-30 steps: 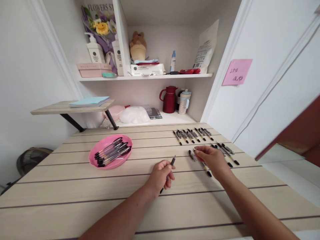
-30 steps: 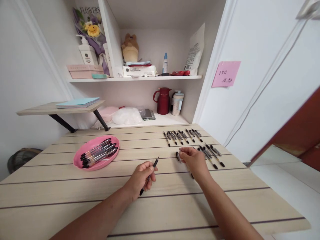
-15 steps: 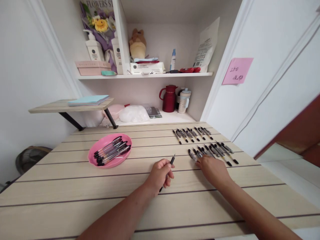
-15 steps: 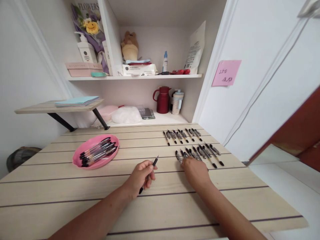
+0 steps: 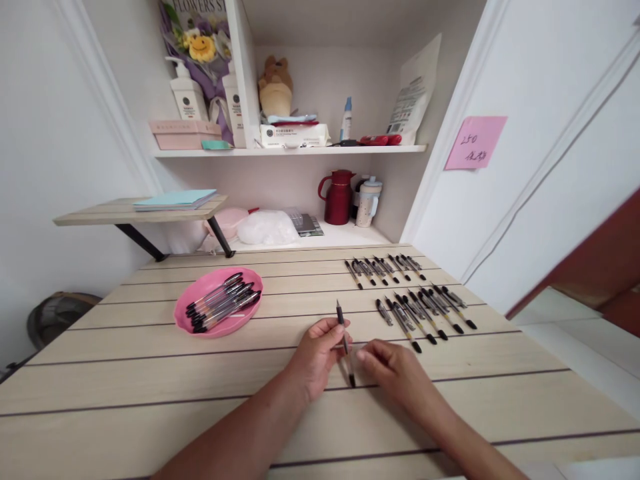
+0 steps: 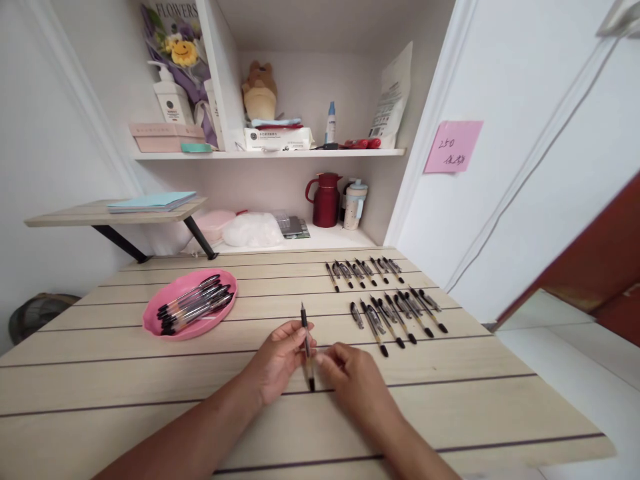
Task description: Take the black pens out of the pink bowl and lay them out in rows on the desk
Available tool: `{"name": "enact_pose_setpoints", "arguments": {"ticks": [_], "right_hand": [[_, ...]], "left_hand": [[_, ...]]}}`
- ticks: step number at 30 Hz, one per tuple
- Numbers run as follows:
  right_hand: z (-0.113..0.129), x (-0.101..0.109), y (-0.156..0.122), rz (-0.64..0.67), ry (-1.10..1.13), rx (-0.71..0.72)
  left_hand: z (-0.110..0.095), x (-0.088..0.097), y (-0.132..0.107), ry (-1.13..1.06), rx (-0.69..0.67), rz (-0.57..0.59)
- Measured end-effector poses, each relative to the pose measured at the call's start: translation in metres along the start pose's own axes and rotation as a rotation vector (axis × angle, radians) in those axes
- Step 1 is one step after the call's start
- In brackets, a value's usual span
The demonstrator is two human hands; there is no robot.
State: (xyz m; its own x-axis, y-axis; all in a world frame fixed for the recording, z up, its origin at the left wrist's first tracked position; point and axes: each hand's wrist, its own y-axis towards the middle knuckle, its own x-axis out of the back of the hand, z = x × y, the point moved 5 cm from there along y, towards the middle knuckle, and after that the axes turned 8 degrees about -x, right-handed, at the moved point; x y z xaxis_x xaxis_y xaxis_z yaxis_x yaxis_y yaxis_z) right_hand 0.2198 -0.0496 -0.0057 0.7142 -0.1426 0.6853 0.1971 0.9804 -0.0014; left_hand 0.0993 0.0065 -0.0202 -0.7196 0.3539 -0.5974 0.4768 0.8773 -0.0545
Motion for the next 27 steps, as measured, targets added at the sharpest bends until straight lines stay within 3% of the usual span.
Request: {"name": "enact_pose_setpoints", "arguments": {"ticks": [4, 8, 15, 20, 27], "right_hand": [[0.01, -0.023, -0.013, -0.007, 0.199, -0.033], [0.001, -0.012, -0.011, -0.111, 0.166, -0.041], [-0.031, 0.026, 0.002, -0.244, -0.337, -0.106], [-0.044, 0.027, 0.014, -0.258, -0.598, -0.09], [-0.045, 0.024, 0.023, -0.297, -0.682, -0.084]], "left_hand": [[0.0, 0.0, -0.001, -0.024, 0.004, -0.002], [0.0, 0.001, -0.001, 0.018, 0.01, 0.007], [0.003, 0.007, 0.0, 0.155, 0.039, -0.012], [0.004, 0.007, 0.001, 0.188, 0.031, 0.005], [0.005, 0.007, 0.002, 0.181, 0.041, 0.005]]}}
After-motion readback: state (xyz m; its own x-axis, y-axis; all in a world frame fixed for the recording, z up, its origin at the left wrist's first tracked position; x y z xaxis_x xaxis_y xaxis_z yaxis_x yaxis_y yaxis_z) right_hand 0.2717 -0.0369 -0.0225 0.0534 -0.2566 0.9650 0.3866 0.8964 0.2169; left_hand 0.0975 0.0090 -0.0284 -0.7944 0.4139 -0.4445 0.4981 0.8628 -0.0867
